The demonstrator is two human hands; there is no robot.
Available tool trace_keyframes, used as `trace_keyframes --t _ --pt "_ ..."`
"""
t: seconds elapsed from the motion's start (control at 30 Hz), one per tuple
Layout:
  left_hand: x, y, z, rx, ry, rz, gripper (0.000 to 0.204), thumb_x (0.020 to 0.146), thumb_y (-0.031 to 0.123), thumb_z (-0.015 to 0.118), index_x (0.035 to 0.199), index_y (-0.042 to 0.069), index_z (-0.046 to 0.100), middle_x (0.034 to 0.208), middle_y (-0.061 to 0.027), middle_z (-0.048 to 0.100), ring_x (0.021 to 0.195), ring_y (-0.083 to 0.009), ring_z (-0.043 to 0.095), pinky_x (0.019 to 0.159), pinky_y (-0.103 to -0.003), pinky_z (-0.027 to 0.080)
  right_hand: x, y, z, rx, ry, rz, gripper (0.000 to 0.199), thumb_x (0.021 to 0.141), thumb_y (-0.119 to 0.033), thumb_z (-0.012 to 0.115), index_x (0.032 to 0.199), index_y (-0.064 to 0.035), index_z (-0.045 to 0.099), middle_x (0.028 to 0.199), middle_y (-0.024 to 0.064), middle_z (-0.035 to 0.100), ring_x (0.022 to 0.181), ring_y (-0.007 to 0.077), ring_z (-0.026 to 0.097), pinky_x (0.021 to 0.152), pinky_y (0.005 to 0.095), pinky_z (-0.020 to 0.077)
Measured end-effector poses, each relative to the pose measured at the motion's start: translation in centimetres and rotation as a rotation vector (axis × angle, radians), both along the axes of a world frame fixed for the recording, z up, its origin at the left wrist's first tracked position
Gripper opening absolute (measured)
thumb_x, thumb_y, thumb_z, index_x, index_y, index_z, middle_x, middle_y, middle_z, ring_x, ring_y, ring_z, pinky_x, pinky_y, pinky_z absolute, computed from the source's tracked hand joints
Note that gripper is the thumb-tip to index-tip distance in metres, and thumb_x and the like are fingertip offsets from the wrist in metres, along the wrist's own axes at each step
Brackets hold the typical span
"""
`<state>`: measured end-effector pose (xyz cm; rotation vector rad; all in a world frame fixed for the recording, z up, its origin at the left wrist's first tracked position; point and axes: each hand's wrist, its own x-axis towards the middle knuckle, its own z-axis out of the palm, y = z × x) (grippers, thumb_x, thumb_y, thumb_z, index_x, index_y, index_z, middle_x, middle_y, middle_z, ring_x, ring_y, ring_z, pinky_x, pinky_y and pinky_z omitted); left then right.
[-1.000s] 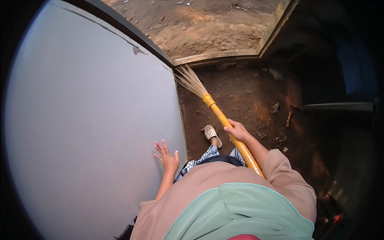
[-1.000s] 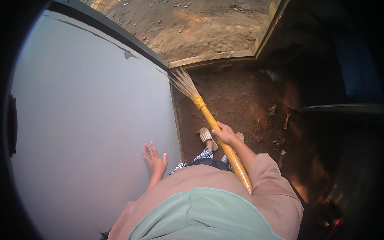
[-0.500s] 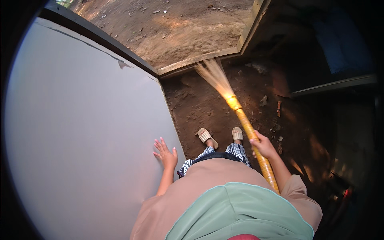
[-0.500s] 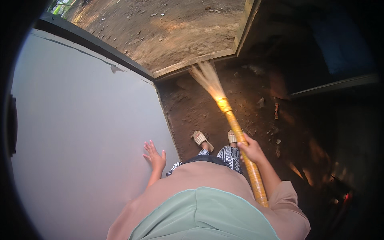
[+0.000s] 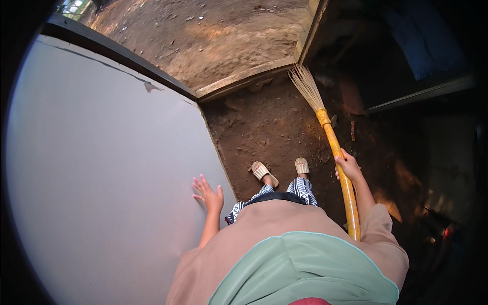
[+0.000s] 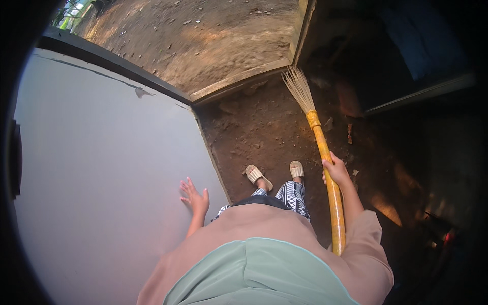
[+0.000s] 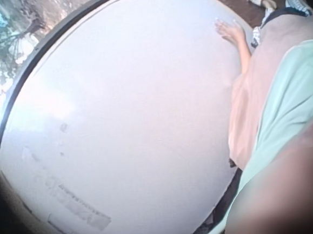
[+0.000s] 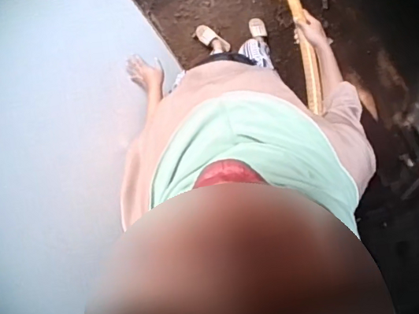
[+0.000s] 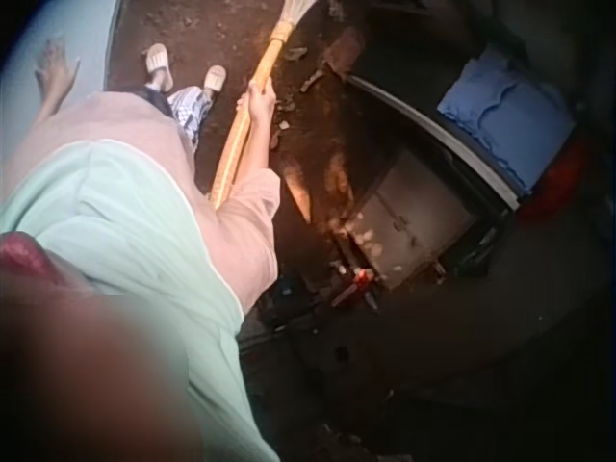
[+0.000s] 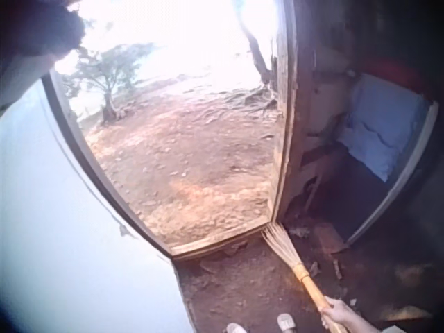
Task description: The person sweeps a dirt floor using a broom, moves a wooden stool, and then writes in a notebook on a counter.
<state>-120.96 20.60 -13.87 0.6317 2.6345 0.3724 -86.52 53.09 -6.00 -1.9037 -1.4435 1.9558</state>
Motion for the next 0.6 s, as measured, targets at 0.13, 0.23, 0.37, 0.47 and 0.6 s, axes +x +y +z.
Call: trace_keyframes --t 0.13,0.23,0.37,0.47,0.6 --pt "0.3 0.9 0.8 -0.003 0.04 0.008 0.083 0.076 0.02 0.056 0.139 0.013 0.003 0.144 -0.0159 -0.007 0.133 -0.0343 -0.008 0.096 -0.063 -0.007 -1.3 -4.5 3.1 -0.127 -0.002 0.095 0.062 0.083 -0.017 0.054 0.136 -0.0105 0.023 0.059 0.0058 0.048 0.043 0.014 0.051 0.037 0.0274 0.0445" --pt "0.1 1.0 0.9 -0.013 0.032 0.027 0.083 0.076 0.021 0.057 0.139 0.013 0.003 0.144 -0.0152 -0.007 0.133 -0.0341 -0.007 0.095 -0.063 -0.007 -5.8 -6.1 -4.2 -0.138 0.111 0.372 0.053 0.081 -0.022 0.057 0.129 -0.0099 0.038 0.063 0.0079 0.053 0.045 0.014 0.054 0.042 0.0288 0.0465" --pt "-0.5 2.2 1.4 -0.01 0.037 -0.036 0.083 0.076 0.021 0.057 0.139 0.013 0.004 0.144 -0.015 -0.007 0.133 -0.0344 -0.007 0.095 -0.063 -0.006 -17.2 -6.0 -16.2 0.491 0.185 0.746 0.036 0.081 -0.024 0.056 0.113 -0.0085 0.048 0.071 0.0056 0.053 0.048 0.0155 0.055 0.043 0.029 0.0457" --pt "-0.6 0.0 1.1 0.017 0.038 -0.013 0.083 0.076 0.021 0.058 0.139 0.013 0.004 0.144 -0.0149 -0.007 0.133 -0.0345 -0.007 0.096 -0.063 -0.005 -16.7 -3.9 -15.9 -0.394 0.186 0.286 0.025 0.083 -0.021 0.054 0.104 -0.0072 0.049 0.07 0.0057 0.051 0.047 0.0161 0.054 0.041 0.0287 0.0452" --pt "-0.2 -0.8 0.1 0.0 0.018 -0.025 0.083 0.076 0.022 0.058 0.139 0.013 0.005 0.145 -0.0146 -0.006 0.133 -0.0345 -0.007 0.097 -0.062 -0.005 -6.0 -5.9 -10.6 -0.21 0.078 0.365 0.026 0.085 -0.017 0.049 0.11 -0.01 0.048 0.061 0.0031 0.048 0.042 0.0132 0.051 0.039 0.0269 0.0444"
